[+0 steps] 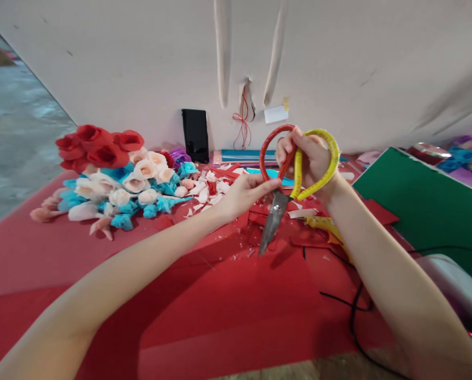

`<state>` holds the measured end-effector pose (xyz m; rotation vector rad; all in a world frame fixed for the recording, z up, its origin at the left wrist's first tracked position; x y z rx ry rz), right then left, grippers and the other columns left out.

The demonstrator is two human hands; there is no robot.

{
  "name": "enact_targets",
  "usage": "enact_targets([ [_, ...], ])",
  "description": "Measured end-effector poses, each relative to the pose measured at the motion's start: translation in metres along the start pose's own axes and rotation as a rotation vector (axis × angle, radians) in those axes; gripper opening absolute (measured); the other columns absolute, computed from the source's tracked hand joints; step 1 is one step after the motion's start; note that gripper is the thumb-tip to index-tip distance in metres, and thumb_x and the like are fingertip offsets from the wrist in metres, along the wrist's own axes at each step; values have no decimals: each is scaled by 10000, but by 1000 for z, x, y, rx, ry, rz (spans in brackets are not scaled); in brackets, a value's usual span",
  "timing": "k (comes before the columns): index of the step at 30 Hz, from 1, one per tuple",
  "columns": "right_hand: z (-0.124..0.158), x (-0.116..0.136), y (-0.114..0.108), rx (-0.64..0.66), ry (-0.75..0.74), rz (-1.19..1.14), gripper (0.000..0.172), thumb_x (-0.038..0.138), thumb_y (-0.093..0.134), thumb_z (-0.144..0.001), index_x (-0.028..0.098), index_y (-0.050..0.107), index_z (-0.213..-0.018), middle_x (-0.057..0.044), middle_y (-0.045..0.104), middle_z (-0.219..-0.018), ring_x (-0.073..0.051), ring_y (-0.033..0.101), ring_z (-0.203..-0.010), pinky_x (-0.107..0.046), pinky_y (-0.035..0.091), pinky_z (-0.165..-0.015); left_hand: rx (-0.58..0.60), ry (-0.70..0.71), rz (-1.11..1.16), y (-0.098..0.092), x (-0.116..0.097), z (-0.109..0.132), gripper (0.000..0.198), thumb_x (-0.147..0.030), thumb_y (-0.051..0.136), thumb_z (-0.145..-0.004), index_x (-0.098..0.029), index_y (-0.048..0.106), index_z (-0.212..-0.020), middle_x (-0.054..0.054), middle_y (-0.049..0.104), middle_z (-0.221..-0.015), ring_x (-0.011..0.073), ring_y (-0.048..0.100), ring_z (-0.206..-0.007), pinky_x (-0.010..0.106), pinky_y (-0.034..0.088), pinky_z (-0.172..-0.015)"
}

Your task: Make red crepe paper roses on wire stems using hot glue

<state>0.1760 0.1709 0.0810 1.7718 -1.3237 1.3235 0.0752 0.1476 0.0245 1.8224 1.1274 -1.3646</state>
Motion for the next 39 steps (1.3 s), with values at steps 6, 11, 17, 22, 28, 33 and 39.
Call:
enact_targets([
  [6,-2,-3,1,-5,34,-84,412,565,452,-767,202,358,-596,11,431,-590,-75,343,-422,-228,284,-375,-98,76,-52,-5,-8,-2,487,-498,366,-848,-146,531,-555,-15,545,-431,58,499,-389,173,399,-429],
  [11,2,-8,6,26,64,-152,392,523,465,-780,192,356,-599,20,422,-584,-61,352,-420,-205,275,-362,-229,106,-150,-18,-5,-11,532,-481,317,-873,-164,421,-458,-48,376,-309,46,366,-303,176,314,-367],
  [17,11,-15,10,46,104,-147,364,486,463,-800,180,389,-616,23,439,-568,-45,341,-369,-194,244,-326,-386,134,-296,-62,11,-32,195,-307,399,-858,-163,519,-806,-15,545,-596,56,422,-386,188,331,-384],
  [22,10,-10,2,-39,74,-72,356,491,416,-819,186,386,-639,21,430,-565,-57,368,-399,-199,267,-345,-251,173,-489,-59,17,-29,134,-186,647,-650,-149,603,-770,46,648,-824,139,584,-706,288,469,-712],
  [28,10,-1,-4,-216,23,215,338,403,430,-827,171,452,-583,-3,458,-554,-68,387,-428,-215,301,-401,-294,273,-524,-35,-14,-10,213,-256,360,-874,-170,471,-1034,37,602,-870,78,566,-614,207,443,-560],
  [33,7,9,-1,-413,10,506,329,226,549,-757,157,413,-465,4,386,-491,-95,405,-524,-257,347,-531,-152,394,-569,0,-37,10,244,-265,695,-653,-164,555,-825,0,559,-738,100,487,-629,224,405,-588],
  [39,11,10,-7,-424,25,563,239,313,626,-695,148,567,-858,-27,557,-822,-88,455,-559,-277,416,-579,-217,340,-372,-8,-23,12,63,-201,534,-803,-174,499,-758,-4,506,-713,81,484,-550,208,410,-503],
])
Point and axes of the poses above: each hand's wrist, its own z-axis away from the middle knuckle, its own y-axis out of the palm, x = y × z, the point moved 5 cm from there along -z, towards the middle knuckle
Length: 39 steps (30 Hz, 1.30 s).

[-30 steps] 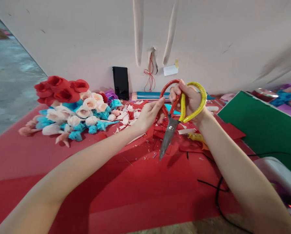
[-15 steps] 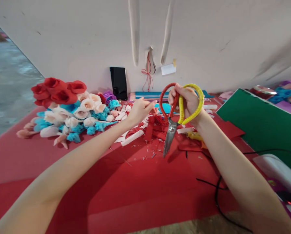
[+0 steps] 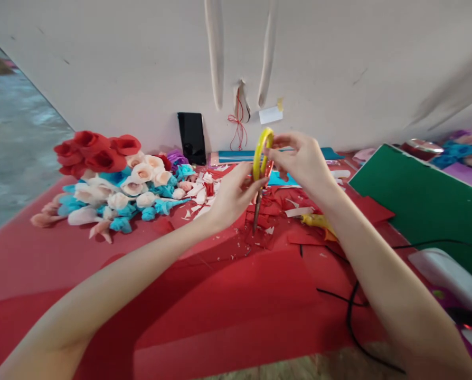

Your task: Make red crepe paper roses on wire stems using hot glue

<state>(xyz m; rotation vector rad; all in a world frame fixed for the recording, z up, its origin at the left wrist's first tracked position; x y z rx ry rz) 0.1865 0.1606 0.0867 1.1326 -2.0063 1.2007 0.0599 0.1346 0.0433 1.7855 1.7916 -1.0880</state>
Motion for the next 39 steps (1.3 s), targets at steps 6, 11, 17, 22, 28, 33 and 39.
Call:
enact_targets([
  [6,31,-16,9,147,62,-60,260,365,593,-731,142,570,-861,-82,578,-921,-174,526,-826,-358,415,-804,-51,-114,284,-14,13,0,60,-254,405,-877,-210,425,-842,-34,481,-719,44,481,-473,191,447,-489],
  [11,61,-12,37,506,124,-324,263,368,465,-832,147,565,-933,-42,610,-846,-124,574,-792,-260,462,-746,-76,-185,348,-15,14,6,176,-384,491,-822,-211,468,-799,-39,472,-677,46,447,-453,189,414,-446],
  [17,77,-16,40,556,190,-419,260,326,462,-842,142,477,-1026,9,534,-672,-72,481,-540,-198,389,-495,-276,-306,225,-39,30,2,438,-507,323,-855,-193,369,-554,-53,279,-473,53,289,-356,199,251,-330],
  [22,85,-17,35,560,223,-367,202,288,470,-828,136,479,-961,10,525,-649,-83,479,-543,-216,379,-510,-156,-419,67,-55,44,-11,443,-459,418,-825,-185,369,-479,-51,290,-404,52,285,-329,208,231,-328],
  [28,90,-19,34,641,227,-259,122,249,516,-780,144,509,-839,-1,554,-691,-107,523,-602,-234,400,-556,78,-365,-159,-59,53,-23,310,-310,471,-808,-151,500,-543,-33,421,-424,73,395,-360,202,309,-377],
  [33,90,-23,35,658,215,-148,88,245,509,-774,158,502,-789,7,550,-641,-121,508,-571,-245,385,-527,103,-106,-305,-52,37,-28,241,-200,306,-868,-164,477,-1033,36,592,-820,96,535,-607,229,433,-592],
  [39,95,-24,43,714,149,-69,76,236,502,-771,187,523,-717,15,524,-596,-143,521,-614,-262,385,-576,688,199,-390,1,7,-8,252,-379,539,-752,-200,584,-580,0,612,-614,135,546,-634,266,402,-719],
])
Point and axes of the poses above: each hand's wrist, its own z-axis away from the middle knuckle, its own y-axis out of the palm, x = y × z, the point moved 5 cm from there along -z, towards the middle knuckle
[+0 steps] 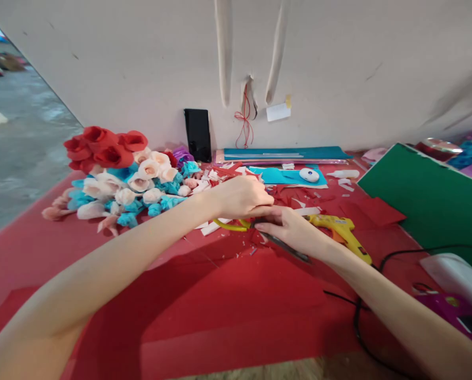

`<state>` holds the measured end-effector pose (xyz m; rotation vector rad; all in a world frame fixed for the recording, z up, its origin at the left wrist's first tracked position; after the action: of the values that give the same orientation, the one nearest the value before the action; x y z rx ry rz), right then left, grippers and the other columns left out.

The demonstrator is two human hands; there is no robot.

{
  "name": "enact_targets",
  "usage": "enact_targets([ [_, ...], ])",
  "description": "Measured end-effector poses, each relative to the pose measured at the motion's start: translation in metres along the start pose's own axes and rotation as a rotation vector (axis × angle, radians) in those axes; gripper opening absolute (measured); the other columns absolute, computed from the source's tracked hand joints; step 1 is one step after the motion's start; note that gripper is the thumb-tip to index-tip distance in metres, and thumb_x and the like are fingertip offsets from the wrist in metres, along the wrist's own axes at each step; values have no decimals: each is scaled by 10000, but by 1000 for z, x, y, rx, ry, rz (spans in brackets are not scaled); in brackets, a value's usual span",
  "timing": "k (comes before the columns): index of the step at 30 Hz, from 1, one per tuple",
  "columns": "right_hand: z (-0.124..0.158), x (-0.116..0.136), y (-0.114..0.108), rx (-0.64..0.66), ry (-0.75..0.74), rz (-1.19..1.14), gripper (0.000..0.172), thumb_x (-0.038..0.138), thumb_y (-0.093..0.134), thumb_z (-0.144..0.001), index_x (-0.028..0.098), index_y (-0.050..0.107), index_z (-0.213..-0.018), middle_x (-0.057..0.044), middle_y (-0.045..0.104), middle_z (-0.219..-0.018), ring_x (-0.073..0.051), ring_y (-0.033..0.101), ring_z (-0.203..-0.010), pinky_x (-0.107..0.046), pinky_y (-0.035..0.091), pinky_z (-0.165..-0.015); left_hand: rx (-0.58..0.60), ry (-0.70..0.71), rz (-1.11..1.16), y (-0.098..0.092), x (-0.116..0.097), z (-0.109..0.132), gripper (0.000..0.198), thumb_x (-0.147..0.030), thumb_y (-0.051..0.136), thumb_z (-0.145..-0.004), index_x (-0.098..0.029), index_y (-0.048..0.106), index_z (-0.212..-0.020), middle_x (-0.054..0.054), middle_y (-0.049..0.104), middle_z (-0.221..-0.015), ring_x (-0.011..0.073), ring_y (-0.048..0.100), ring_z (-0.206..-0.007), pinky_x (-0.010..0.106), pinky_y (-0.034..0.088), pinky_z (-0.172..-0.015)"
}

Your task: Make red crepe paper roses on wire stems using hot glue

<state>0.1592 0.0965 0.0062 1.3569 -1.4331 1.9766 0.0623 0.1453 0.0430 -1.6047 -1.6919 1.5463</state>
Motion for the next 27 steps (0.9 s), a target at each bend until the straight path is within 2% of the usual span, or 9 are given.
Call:
enact_targets([
  [3,0,0,2,7,-1,32,149,252,478,-790,184,500,-659,1,526,-613,-152,527,-653,-273,384,-613,114,40,-62,8,1,-2,370,-357,449,-803,-198,541,-483,0,587,-534,126,491,-536,272,361,-651],
  [7,0,2,2,-18,-4,63,186,275,487,-791,179,441,-639,-2,511,-641,-130,488,-615,-253,350,-562,117,-21,-109,-2,15,-3,409,-432,434,-788,-202,531,-464,4,554,-494,129,450,-509,257,289,-552],
  [10,3,2,2,-35,-7,77,202,252,489,-789,182,378,-635,21,461,-618,-99,428,-556,-226,294,-502,69,-121,-105,-13,24,-2,481,-460,440,-777,-181,451,-386,-6,466,-405,105,366,-420,249,241,-499],
  [13,6,0,2,-38,-11,77,221,247,495,-786,183,350,-632,31,434,-608,-91,401,-541,-218,269,-491,15,-218,-46,-17,28,3,533,-432,387,-823,-170,367,-359,-26,376,-348,83,294,-359,240,241,-467],
  [16,7,-3,-1,-61,-16,51,204,266,492,-792,182,370,-653,24,443,-636,-101,425,-574,-221,294,-515,-71,-324,44,-18,30,8,510,-396,318,-869,-170,415,-423,-23,424,-371,82,366,-362,223,280,-448],
  [19,7,-3,-4,-97,-24,0,209,282,503,-788,182,381,-652,20,451,-633,-112,446,-592,-228,324,-539,-146,-411,119,-22,36,12,501,-403,337,-869,-162,450,-444,-9,469,-396,82,418,-373,212,304,-433],
  [23,9,-1,-8,-137,-30,-119,135,295,500,-799,181,449,-748,-6,531,-711,-136,511,-675,-242,381,-601,-290,-485,151,-35,49,17,478,-407,337,-862,-163,451,-467,-28,411,-401,69,345,-350,217,257,-404],
  [27,14,2,-18,-222,-12,-249,141,304,508,-801,173,461,-780,7,514,-663,-109,478,-591,-218,360,-530,-406,-510,138,-43,66,27,444,-372,341,-854,-176,422,-464,-50,312,-377,76,300,-353,223,253,-417],
])
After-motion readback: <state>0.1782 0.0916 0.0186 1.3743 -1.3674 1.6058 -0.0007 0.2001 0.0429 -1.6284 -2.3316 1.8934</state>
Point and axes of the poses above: each hand's wrist, its own z-axis away from the middle knuckle, its own y-axis out of the palm, x = y × z, the point moved 5 cm from there along -z, towards the middle knuckle
